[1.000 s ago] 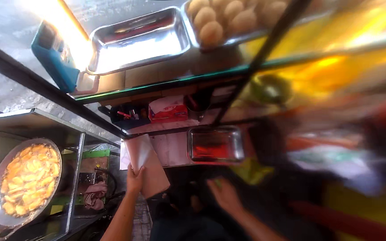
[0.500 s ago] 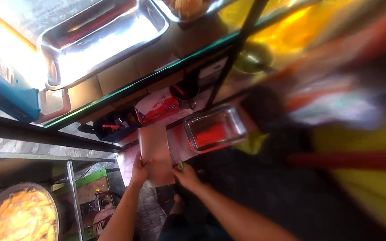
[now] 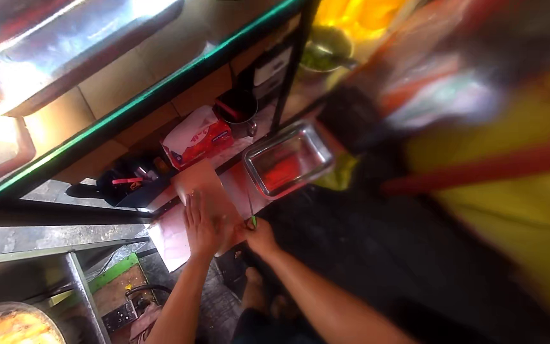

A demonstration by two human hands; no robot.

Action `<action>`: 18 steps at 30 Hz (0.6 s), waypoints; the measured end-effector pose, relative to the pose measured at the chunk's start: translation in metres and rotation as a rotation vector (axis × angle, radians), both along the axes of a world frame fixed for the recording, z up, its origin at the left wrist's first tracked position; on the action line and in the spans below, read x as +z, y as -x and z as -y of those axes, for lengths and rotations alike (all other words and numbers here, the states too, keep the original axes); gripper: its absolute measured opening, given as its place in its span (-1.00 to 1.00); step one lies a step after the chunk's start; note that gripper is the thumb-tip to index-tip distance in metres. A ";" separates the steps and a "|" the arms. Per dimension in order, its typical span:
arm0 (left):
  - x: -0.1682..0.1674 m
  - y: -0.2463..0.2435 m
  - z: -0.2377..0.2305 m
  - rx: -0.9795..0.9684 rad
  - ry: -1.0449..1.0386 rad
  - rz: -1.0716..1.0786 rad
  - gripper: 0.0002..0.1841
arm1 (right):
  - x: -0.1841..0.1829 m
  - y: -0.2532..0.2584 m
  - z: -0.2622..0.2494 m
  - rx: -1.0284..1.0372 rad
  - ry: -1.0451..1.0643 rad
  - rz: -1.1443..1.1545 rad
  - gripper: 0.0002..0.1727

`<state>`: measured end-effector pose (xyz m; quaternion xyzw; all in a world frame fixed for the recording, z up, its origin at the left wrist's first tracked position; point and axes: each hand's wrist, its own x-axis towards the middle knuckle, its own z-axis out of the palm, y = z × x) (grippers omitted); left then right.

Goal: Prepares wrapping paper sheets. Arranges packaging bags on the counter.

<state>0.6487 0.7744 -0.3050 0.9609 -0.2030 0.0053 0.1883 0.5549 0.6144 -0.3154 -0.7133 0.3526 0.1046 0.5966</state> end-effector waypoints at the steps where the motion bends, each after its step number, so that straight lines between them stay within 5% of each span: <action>1: -0.012 -0.001 0.003 -0.045 -0.053 0.051 -0.04 | -0.001 -0.001 0.004 -0.007 0.014 0.015 -0.65; 8: -0.049 -0.002 0.009 -0.063 -0.170 0.154 0.02 | -0.016 0.067 0.045 0.164 0.143 0.088 -0.26; 12: -0.048 -0.003 0.005 -0.113 -0.222 0.143 0.04 | -0.056 0.125 0.035 0.252 0.301 0.154 -0.33; 18: -0.045 -0.005 0.002 -0.177 -0.260 0.121 0.05 | -0.092 0.160 -0.003 0.147 0.203 0.295 -0.42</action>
